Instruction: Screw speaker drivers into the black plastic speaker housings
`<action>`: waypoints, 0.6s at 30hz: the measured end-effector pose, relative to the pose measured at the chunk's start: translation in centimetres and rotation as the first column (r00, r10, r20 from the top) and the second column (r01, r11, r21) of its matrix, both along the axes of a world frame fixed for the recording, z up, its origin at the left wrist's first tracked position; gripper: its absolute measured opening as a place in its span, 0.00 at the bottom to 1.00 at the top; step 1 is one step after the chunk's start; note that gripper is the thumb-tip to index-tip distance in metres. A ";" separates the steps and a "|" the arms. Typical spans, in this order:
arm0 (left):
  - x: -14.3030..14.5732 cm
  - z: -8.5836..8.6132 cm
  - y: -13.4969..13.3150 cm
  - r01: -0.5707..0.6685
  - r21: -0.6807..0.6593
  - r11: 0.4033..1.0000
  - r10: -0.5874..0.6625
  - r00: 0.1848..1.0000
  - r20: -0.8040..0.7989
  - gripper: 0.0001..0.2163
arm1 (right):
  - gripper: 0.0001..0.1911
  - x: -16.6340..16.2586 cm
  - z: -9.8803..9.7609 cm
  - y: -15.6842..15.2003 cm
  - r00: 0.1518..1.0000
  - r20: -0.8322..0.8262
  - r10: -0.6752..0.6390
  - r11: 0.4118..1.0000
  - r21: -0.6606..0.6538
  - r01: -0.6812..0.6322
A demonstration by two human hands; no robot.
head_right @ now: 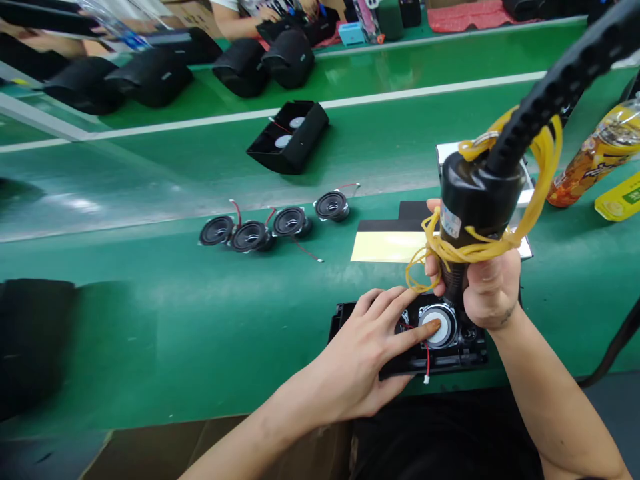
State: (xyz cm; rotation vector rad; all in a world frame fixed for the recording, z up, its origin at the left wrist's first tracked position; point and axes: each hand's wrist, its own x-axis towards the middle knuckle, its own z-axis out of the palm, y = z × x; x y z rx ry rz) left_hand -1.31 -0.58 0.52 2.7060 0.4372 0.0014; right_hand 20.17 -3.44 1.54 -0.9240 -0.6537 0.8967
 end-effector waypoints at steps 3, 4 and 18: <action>0.0 0.0 0.0 -0.002 0.003 1.000 0.002 1.000 0.001 0.35 | 0.47 0.1 -0.4 0.0 0.999 0.044 0.008 1.000 0.007 -0.008; 0.1 0.0 0.1 -0.002 0.002 1.000 0.002 1.000 0.000 0.35 | 0.47 0.2 -0.5 0.1 0.998 0.056 0.008 1.000 0.015 -0.009; 0.2 0.2 0.1 0.002 -0.019 1.000 -0.003 0.999 -0.036 0.34 | 0.40 0.1 -2.0 -0.4 0.983 0.032 0.183 0.979 0.084 -0.185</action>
